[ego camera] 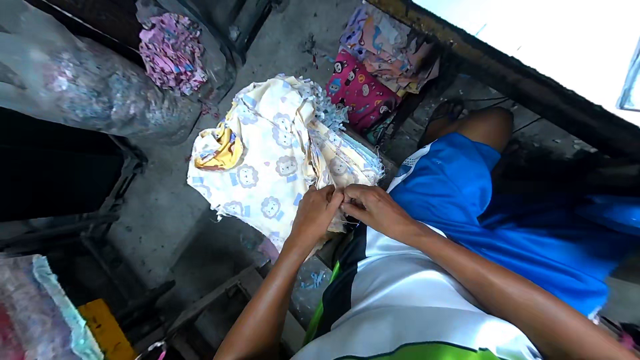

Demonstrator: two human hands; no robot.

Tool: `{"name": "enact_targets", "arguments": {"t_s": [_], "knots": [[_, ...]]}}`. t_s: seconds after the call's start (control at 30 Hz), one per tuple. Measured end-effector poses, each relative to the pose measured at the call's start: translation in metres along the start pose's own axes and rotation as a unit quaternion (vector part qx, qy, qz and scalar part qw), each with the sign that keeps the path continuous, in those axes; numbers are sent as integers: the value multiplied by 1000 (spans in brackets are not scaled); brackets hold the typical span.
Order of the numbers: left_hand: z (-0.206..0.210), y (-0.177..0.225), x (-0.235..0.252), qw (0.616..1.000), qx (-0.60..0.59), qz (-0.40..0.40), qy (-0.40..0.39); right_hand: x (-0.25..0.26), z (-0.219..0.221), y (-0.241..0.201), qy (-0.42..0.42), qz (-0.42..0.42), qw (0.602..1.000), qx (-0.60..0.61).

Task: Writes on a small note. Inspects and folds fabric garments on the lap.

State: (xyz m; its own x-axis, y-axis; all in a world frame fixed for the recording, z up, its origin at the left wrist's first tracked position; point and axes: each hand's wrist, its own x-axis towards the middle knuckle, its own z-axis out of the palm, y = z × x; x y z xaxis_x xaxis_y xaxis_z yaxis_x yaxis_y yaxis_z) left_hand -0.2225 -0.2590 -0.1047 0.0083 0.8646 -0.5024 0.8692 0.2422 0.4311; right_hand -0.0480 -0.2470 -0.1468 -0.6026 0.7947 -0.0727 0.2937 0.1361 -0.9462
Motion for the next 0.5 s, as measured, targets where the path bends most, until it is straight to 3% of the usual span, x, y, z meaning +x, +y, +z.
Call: {"name": "enact_targets", "arguments": {"t_s": [0.17, 0.33, 0.5], "knots": [[-13, -12, -4, 999, -33, 27, 27, 4, -9, 11, -57, 14, 998, -17], [-42, -9, -29, 997, -29, 11, 72, 17, -21, 34, 43, 82, 988, -123], [-34, -8, -29, 994, -12, 24, 102, 32, -13, 39, -13, 168, 970, -175]]}}
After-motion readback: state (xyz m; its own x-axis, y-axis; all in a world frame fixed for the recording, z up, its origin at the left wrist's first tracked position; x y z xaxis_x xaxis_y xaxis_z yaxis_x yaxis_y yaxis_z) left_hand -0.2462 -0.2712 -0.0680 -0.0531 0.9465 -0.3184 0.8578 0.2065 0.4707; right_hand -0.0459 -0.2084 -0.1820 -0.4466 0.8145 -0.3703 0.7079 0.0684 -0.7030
